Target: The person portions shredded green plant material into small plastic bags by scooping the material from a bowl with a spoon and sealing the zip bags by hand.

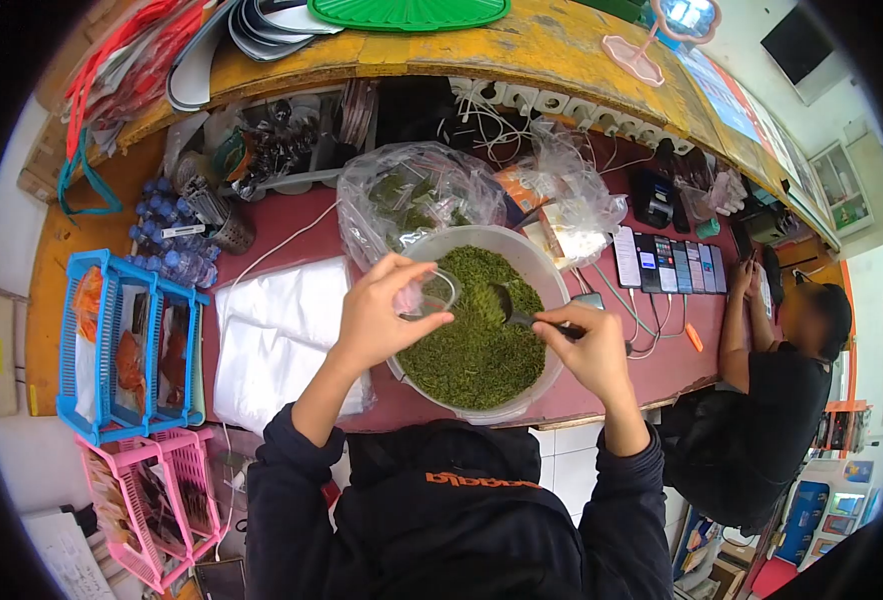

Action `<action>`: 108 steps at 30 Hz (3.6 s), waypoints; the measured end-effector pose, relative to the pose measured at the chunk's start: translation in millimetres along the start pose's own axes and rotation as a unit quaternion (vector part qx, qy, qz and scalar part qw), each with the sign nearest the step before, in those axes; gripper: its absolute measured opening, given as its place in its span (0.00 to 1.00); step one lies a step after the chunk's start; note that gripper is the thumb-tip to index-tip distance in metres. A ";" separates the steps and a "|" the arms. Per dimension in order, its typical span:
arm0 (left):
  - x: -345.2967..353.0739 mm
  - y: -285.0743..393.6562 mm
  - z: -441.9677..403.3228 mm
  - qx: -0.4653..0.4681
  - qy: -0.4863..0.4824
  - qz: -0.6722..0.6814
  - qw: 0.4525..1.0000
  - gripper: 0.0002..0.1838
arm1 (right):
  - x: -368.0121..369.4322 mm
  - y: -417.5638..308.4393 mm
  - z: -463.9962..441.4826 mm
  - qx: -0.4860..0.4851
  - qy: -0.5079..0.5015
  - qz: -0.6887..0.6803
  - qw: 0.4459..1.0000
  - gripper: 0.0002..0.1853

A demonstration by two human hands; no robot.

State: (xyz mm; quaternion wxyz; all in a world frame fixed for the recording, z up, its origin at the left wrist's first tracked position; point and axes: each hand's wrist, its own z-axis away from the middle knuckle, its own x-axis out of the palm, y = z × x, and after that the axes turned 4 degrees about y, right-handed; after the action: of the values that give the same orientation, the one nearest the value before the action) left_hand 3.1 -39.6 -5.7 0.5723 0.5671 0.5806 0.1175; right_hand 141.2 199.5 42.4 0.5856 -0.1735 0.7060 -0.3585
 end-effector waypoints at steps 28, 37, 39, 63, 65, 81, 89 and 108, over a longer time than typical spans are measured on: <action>8.1 -5.8 1.9 0.047 -0.055 0.145 0.987 0.17 | 35.0 -9.7 -16.6 -0.306 0.023 0.006 0.952 0.06; 17.4 11.0 11.0 -0.073 -0.058 0.346 0.934 0.07 | 39.1 -7.0 -5.9 -0.094 0.028 -0.267 0.959 0.04; 21.3 15.7 13.2 -0.083 -0.044 0.338 0.936 0.05 | 37.7 -9.5 -6.2 -0.134 0.036 -0.222 0.965 0.04; 26.5 18.1 -28.8 -0.171 -0.247 0.412 0.860 0.25 | 55.2 -25.1 -20.7 -0.167 0.180 -0.085 0.966 0.07; 33.5 18.3 -15.9 -0.160 -0.242 0.397 0.871 0.25 | 57.6 -20.3 -19.7 -0.175 0.134 -0.081 0.972 0.07; 26.4 43.6 2.7 0.066 -0.057 0.145 0.986 0.04 | 55.7 -2.5 -0.1 0.021 -0.056 -0.382 0.922 0.06; 31.2 41.4 13.6 0.113 -0.061 0.006 0.992 0.07 | 55.9 -6.7 7.2 -0.110 -0.072 -0.132 0.982 0.10; 31.3 33.5 1.4 0.158 -0.100 -0.094 0.978 0.29 | 31.5 -18.6 6.6 -0.064 -0.036 -0.050 0.996 0.15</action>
State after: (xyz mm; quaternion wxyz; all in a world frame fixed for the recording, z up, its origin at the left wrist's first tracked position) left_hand 31.1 -4.5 3.5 0.5394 0.6019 0.5824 -0.0869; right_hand 136.2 163.8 33.1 0.5792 -0.2588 0.6966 -0.3352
